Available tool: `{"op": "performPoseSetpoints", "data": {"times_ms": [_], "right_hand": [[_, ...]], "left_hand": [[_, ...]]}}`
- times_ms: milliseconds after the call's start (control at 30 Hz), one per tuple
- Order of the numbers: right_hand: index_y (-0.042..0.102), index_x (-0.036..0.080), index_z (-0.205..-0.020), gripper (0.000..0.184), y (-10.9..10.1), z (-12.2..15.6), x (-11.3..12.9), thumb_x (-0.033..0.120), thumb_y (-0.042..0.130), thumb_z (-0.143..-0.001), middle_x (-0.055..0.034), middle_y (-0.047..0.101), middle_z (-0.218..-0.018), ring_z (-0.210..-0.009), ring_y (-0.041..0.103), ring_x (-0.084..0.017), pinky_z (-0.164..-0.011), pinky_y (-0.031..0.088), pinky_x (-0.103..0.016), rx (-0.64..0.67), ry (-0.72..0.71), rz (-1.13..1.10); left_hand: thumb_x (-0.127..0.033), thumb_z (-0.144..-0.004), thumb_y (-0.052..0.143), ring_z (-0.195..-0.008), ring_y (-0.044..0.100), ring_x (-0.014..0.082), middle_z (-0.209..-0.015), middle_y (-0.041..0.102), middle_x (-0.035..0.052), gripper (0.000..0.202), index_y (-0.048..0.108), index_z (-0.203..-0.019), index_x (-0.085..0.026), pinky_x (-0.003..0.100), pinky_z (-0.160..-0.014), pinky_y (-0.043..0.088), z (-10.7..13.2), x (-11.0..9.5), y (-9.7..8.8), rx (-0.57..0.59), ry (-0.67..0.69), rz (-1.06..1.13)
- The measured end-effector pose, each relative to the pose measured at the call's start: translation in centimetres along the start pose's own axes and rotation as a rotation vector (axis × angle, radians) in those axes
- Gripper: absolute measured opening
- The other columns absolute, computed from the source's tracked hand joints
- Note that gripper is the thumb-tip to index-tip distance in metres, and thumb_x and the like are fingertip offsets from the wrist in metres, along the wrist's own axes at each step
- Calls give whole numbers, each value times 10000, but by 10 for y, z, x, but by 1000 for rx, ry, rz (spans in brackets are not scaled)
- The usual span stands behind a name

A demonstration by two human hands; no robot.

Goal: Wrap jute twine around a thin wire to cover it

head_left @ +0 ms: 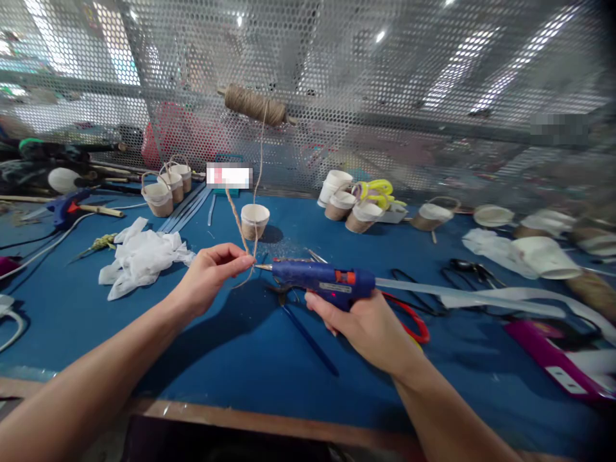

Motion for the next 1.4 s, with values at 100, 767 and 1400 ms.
{"op": "performPoseSetpoints", "data": {"times_ms": [100, 767, 1400], "right_hand": [[592, 189, -670, 181, 0, 0, 1, 332, 539, -767, 35, 485, -411, -478, 521, -131, -485, 426, -240, 2, 12, 1], [591, 221, -670, 152, 1, 0, 0, 357, 571, -736, 21, 485, -412, -503, 529, -167, -464, 393, -271, -9, 61, -64], [576, 232, -651, 129, 1, 1, 2, 333, 584, -730, 8, 513, -455, -578, 560, -189, -483, 407, -283, -10, 44, -67]], "left_hand": [[-238, -621, 683, -518, 384, 57, -545, 513, -30, 127, 605, -595, -141, 209, -494, 257, 0, -1, 1, 6, -10, 15], [-210, -626, 673, -511, 385, 52, -531, 509, -29, 120, 597, -580, -129, 206, -494, 256, 0, 0, 3, 23, -32, 87], [-216, -618, 673, -527, 402, 62, -552, 521, -25, 120, 596, -569, -138, 216, -520, 279, -1, -1, 0, -3, -18, 70]]}}
Point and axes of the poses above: each hand's wrist, its own z-axis away from the middle knuckle, its own y-axis out of the palm, x = y × z, the point moved 1 cm from there along -z, towards the middle knuckle
